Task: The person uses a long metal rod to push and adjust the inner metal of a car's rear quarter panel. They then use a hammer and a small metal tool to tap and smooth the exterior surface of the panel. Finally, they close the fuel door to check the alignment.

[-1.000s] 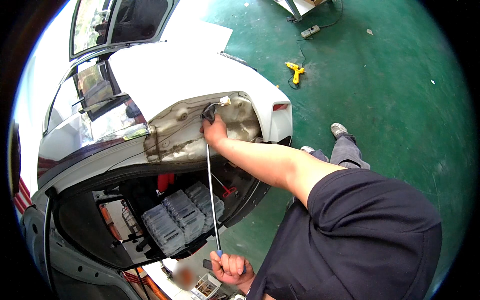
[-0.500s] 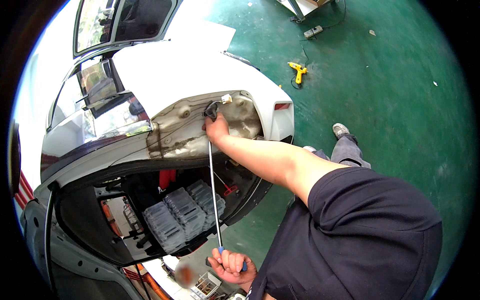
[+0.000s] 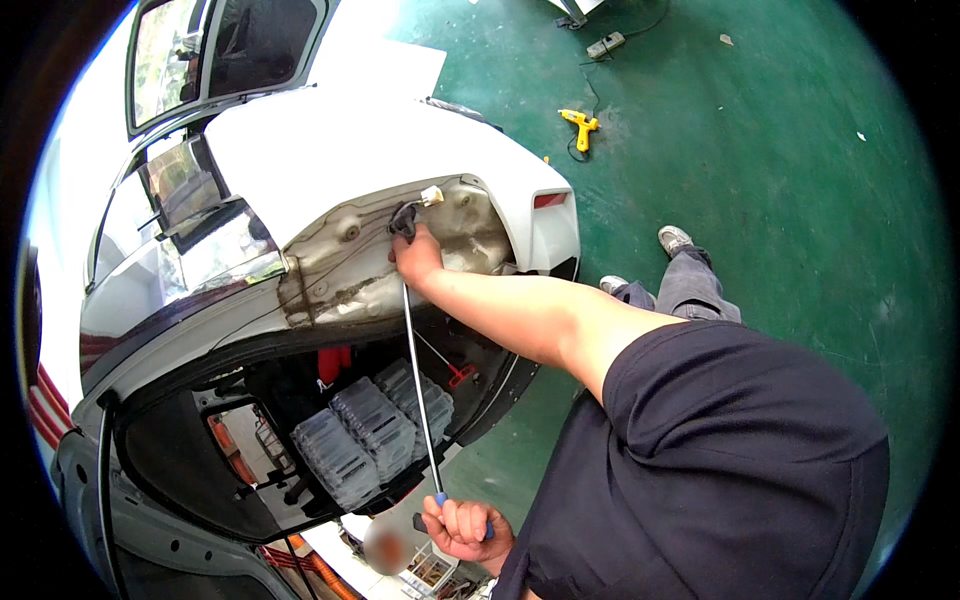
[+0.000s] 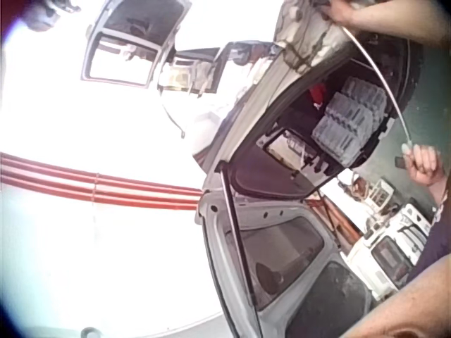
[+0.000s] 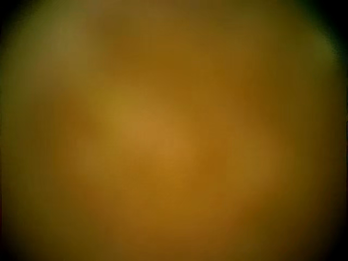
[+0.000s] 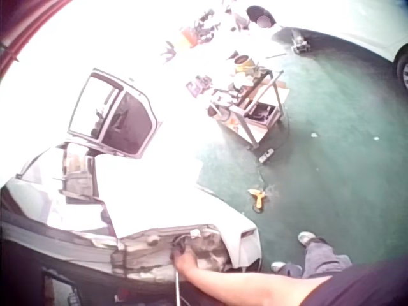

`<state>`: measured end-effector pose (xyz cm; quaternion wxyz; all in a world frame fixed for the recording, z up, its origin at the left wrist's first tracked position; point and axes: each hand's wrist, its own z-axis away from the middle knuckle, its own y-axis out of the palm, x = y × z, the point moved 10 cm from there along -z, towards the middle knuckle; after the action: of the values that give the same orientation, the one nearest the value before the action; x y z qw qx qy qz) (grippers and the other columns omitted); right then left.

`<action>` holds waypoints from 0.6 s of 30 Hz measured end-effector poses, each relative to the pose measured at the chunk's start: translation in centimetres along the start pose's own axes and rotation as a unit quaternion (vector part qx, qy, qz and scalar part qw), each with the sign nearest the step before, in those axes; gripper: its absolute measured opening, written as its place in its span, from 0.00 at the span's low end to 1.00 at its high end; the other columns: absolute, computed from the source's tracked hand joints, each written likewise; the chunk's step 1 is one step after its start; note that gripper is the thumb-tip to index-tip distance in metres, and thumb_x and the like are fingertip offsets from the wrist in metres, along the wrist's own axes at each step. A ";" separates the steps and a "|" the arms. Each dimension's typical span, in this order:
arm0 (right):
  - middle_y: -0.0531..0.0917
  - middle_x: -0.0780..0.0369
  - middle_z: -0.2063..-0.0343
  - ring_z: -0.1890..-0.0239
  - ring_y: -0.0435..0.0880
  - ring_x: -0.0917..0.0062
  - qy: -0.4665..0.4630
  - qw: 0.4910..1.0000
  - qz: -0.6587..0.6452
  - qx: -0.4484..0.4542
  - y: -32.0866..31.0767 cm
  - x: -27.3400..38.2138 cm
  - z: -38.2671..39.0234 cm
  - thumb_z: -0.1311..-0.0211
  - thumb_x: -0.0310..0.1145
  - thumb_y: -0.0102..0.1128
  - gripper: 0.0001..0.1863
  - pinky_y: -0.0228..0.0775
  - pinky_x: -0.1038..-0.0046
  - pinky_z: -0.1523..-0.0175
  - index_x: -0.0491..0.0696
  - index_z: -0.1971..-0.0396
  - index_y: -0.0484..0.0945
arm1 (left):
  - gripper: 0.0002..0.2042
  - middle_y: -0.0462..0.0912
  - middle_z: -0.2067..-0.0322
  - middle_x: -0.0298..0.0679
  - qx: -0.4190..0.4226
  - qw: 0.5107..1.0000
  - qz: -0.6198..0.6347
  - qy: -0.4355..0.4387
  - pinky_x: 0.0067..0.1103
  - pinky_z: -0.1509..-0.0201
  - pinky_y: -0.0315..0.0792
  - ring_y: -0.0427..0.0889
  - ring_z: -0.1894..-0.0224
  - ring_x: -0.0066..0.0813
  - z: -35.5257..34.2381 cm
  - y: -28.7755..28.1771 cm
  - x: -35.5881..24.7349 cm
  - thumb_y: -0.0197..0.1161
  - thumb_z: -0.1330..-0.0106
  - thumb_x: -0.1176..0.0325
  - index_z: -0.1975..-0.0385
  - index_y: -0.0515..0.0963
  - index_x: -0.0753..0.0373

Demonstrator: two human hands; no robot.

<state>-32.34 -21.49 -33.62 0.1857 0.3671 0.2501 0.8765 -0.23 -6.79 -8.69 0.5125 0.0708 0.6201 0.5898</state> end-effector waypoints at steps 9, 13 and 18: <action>0.86 0.60 0.72 0.73 0.81 0.75 0.000 1.000 0.017 0.014 0.1 0.1 -0.4 0.30 0.34 0.59 0.13 0.74 0.70 0.65 0.42 0.54 0.73 | 0.16 0.61 0.84 0.28 -0.031 1.000 0.005 0.002 0.24 0.74 0.67 0.59 0.85 0.20 0.5 0.8 0.8 0.46 0.17 0.55 0.68 0.62 0.56; 0.87 0.58 0.74 0.70 0.85 0.70 -0.009 1.000 0.004 0.003 -0.1 -0.3 -0.6 0.31 0.34 0.60 0.12 0.76 0.67 0.60 0.41 0.57 0.74 | 0.15 0.61 0.85 0.29 0.009 0.999 -0.052 -0.007 0.24 0.75 0.66 0.58 0.85 0.20 0.1 0.6 1.0 0.46 0.17 0.58 0.69 0.61 0.56; 0.86 0.59 0.72 0.72 0.82 0.74 0.002 1.000 0.012 0.015 0.1 -0.6 -0.6 0.29 0.34 0.59 0.13 0.75 0.71 0.65 0.42 0.53 0.73 | 0.14 0.60 0.86 0.29 -0.006 1.000 -0.012 0.012 0.24 0.76 0.62 0.58 0.86 0.20 0.6 0.4 1.1 0.46 0.17 0.59 0.69 0.60 0.56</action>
<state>-32.40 -22.08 -34.30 0.1692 0.3714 0.2595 0.8753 -0.49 -5.50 -8.86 0.5128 0.0529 0.6234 0.5880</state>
